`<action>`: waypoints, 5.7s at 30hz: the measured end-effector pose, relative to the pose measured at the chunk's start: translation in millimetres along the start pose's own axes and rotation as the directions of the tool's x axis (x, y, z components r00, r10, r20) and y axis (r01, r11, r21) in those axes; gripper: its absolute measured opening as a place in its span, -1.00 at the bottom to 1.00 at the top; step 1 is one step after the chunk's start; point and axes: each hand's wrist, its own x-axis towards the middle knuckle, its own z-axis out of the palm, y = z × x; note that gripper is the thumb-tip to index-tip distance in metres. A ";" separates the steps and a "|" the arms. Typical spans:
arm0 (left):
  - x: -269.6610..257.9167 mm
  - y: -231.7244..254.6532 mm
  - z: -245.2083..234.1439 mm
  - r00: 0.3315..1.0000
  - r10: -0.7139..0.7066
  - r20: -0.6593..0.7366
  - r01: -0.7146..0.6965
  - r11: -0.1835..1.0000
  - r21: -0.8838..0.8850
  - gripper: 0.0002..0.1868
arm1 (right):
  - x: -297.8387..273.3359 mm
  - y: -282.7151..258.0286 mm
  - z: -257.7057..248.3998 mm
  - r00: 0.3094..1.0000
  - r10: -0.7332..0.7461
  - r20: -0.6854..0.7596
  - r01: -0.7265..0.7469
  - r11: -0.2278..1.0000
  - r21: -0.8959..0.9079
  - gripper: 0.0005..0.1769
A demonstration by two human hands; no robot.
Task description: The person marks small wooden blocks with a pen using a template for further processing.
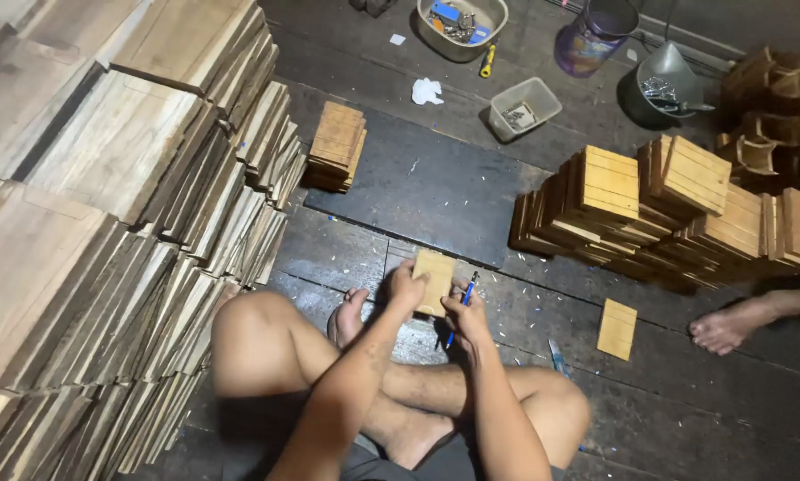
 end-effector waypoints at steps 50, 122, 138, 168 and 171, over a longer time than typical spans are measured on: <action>32.3 -10.0 -32.0 0.971 -0.239 -0.001 0.230 0.934 0.273 -0.07 | -20.0 -121.7 -107.7 0.978 -0.011 -0.207 -0.201 0.196 -0.960 -0.06; 9.3 8.6 -51.2 0.858 -0.006 0.513 -0.408 0.600 0.689 -0.14 | 45.3 16.5 5.5 0.936 -0.039 0.349 0.344 0.291 -0.893 -0.02; 19.5 3.0 -51.9 0.825 -0.028 0.565 -0.447 0.580 0.681 -0.22 | 43.7 16.8 7.5 0.946 -0.064 0.317 0.321 0.303 -0.897 -0.04; 43.6 5.3 -39.8 0.892 -0.056 0.449 -0.313 0.640 0.702 -0.54 | 50.0 23.2 1.9 0.938 -0.110 0.330 0.347 0.361 -0.866 -0.01; 40.8 8.3 -41.2 0.897 -0.054 0.440 -0.291 0.676 0.677 -0.56 | 51.5 26.1 -0.2 0.927 -0.132 0.352 0.376 0.362 -0.853 -0.01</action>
